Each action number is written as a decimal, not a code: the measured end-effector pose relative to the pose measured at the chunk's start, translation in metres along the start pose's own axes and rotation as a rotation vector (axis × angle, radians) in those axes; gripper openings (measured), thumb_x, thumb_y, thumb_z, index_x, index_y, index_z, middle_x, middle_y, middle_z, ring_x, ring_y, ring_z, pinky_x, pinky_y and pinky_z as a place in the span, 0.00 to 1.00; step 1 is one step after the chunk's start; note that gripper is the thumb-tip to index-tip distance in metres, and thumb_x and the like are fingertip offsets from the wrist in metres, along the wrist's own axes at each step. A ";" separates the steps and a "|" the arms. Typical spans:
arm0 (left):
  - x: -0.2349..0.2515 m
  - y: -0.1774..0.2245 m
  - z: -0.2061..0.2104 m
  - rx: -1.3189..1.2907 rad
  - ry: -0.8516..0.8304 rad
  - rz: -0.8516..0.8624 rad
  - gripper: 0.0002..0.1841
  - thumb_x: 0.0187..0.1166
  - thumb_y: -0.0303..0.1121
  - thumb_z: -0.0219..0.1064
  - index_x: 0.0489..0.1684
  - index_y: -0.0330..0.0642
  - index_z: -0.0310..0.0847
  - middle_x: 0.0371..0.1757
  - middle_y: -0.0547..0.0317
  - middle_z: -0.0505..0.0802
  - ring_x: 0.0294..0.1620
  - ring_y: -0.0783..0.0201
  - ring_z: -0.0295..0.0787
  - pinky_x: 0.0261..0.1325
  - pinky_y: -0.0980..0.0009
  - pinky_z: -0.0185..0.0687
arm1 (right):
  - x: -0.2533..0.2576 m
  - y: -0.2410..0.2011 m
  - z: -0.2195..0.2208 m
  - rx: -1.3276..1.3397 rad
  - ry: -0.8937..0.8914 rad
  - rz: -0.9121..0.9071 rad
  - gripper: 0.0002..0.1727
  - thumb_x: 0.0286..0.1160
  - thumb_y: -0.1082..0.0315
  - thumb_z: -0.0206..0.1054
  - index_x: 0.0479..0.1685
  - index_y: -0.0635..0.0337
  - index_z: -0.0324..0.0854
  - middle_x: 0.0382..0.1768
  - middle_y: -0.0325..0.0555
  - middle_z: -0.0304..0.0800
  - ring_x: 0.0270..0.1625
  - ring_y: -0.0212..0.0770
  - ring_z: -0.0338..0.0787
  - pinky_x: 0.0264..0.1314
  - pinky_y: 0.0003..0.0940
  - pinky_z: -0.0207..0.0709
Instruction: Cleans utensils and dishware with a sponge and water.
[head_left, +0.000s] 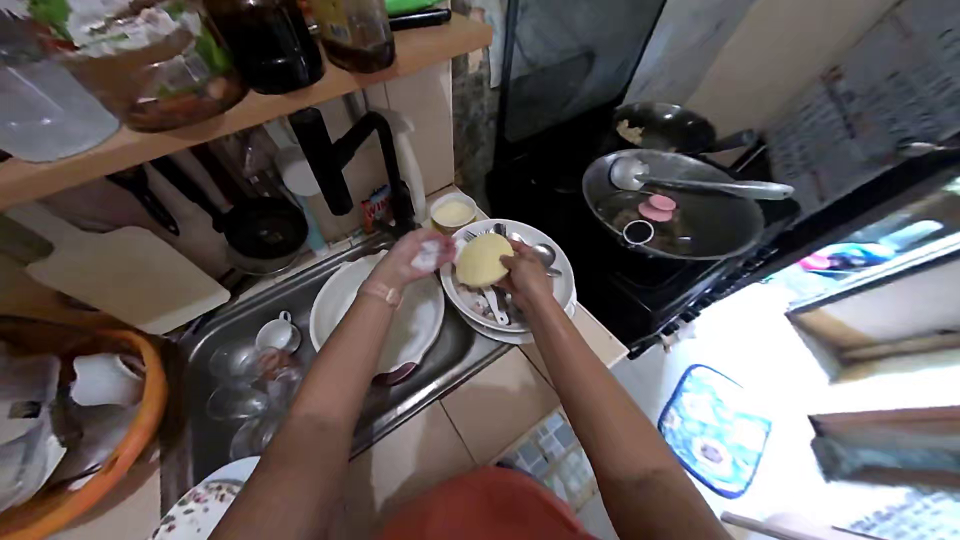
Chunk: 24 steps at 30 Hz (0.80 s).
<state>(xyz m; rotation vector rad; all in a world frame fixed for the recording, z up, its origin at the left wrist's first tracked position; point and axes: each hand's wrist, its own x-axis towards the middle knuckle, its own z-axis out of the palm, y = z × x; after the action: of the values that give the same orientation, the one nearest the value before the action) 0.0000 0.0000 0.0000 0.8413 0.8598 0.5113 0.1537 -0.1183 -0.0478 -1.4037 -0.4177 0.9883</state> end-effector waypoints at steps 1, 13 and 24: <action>-0.003 0.007 0.020 0.122 -0.033 -0.007 0.13 0.90 0.32 0.46 0.59 0.34 0.73 0.44 0.53 0.89 0.36 0.66 0.89 0.42 0.73 0.87 | 0.000 -0.003 0.005 -0.052 -0.014 0.000 0.25 0.87 0.75 0.54 0.83 0.57 0.66 0.60 0.60 0.82 0.45 0.46 0.87 0.43 0.41 0.83; 0.031 -0.033 0.054 0.878 0.154 0.477 0.34 0.92 0.46 0.56 0.91 0.36 0.54 0.83 0.25 0.71 0.84 0.33 0.68 0.84 0.39 0.63 | 0.029 -0.025 -0.001 -0.085 -0.114 -0.243 0.20 0.94 0.67 0.50 0.76 0.67 0.70 0.62 0.59 0.84 0.57 0.43 0.87 0.61 0.42 0.82; -0.015 -0.079 0.082 0.930 0.382 0.629 0.20 0.90 0.41 0.61 0.61 0.30 0.82 0.66 0.33 0.86 0.68 0.38 0.83 0.71 0.43 0.78 | 0.035 -0.010 0.030 0.127 0.006 -0.026 0.35 0.96 0.45 0.41 0.68 0.73 0.76 0.61 0.65 0.84 0.62 0.52 0.84 0.69 0.50 0.77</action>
<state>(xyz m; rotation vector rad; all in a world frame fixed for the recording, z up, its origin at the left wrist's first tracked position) 0.0640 -0.0923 -0.0268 1.9430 1.2019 0.8512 0.1533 -0.0711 -0.0437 -1.2832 -0.3615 0.9726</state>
